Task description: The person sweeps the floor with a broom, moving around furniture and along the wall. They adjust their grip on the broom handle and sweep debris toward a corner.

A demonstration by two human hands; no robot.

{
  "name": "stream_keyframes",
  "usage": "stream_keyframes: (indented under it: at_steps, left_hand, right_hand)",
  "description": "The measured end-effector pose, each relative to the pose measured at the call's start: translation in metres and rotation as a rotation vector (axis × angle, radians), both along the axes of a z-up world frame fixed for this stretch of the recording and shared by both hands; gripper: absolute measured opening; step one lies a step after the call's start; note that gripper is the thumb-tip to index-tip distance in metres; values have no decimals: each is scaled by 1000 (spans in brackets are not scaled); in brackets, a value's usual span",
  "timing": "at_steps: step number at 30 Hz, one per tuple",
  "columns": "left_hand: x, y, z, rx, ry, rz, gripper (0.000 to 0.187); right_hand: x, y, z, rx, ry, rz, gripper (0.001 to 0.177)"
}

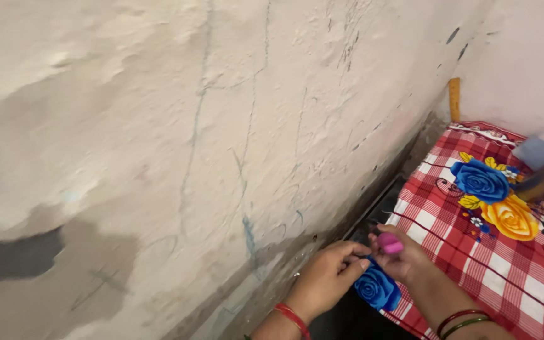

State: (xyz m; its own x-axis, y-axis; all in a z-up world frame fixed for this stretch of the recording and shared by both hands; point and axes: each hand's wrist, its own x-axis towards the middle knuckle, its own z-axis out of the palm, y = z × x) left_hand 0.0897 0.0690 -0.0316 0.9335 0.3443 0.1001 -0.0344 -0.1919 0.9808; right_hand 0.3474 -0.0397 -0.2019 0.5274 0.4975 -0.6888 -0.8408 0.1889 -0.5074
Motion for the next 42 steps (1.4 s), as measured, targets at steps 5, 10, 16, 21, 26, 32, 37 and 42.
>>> stream_keyframes:
  at_steps: [5, 10, 16, 21, 26, 32, 37, 42]
  left_hand:
    - [46, 20, -10, 2, 24, 25, 28]
    - [95, 30, -5, -46, 193, 74, 31]
    - [182, 35, -3, -12, 131, 108, 32]
    - [235, 41, -11, -75, 199, 134, 33]
    - [266, 40, -22, -154, 175, 149, 34]
    - [267, 49, -34, -159, 296, 186, 35]
    - [278, 58, -38, -175, 319, 190, 38]
    - [305, 61, -38, -80, 277, 107, 43]
  right_hand:
    - [127, 4, -35, 8, 168, -55, 25]
    - [284, -20, -45, -28, 139, 9, 23]
    - [374, -15, -60, -170, 65, 61, 23]
    - [389, 27, -91, -131, 31, -65, 24]
    - [384, 69, -119, -121, 100, -6, 25]
    - [380, 7, -128, -279, -133, 726, 19]
    - [416, -64, -54, -120, -828, 1279, 23]
    - [481, -88, 60, -41, -996, 1545, 37]
